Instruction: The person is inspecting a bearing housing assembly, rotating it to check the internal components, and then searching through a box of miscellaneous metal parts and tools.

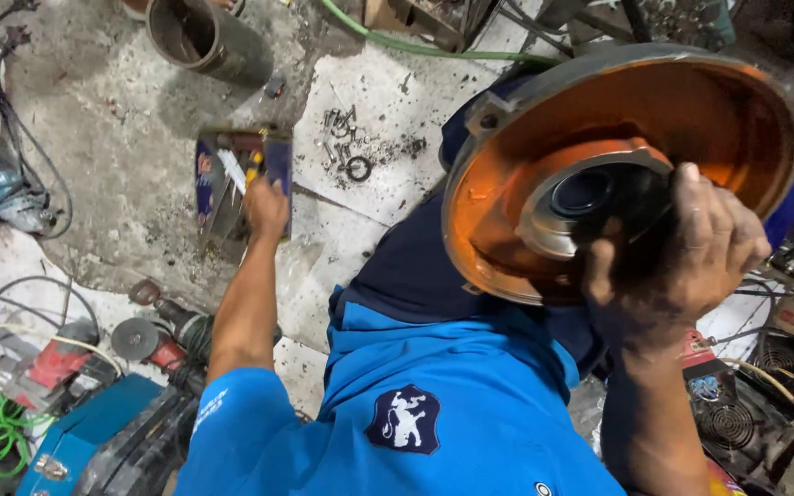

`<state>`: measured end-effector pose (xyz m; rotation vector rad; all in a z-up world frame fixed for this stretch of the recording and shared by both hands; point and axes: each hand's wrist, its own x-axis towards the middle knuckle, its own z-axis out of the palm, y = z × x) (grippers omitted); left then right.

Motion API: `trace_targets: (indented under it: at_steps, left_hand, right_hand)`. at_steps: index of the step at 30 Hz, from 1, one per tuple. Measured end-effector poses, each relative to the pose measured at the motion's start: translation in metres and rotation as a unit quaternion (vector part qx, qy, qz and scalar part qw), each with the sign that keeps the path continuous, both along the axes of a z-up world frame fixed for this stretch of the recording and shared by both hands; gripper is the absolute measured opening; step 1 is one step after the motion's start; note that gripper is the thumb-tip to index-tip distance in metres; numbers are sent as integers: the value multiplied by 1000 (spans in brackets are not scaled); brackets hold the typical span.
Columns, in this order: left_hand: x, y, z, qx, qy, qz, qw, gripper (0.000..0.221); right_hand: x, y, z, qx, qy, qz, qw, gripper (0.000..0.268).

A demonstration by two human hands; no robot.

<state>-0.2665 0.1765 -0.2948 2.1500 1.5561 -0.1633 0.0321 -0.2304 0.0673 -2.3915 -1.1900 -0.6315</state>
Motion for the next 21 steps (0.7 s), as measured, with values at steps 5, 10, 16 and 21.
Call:
trace_targets:
  at_steps: [5, 10, 16, 21]
  left_hand:
    - [57, -16, 35, -39, -8, -48, 998, 15]
    - [76, -18, 11, -29, 2, -101, 994, 20]
    - [61, -16, 17, 27, -82, -62, 994, 33]
    - [23, -4, 18, 263, -157, 256, 917, 52]
  right_hand:
    - [-2, -2, 2, 14, 20, 9, 1000, 68]
    - [2, -8, -5, 14, 9, -2, 1000, 66]
    - [3, -17, -9, -18, -15, -25, 999, 71]
    - [3, -17, -6, -13, -14, -2, 1000, 70]
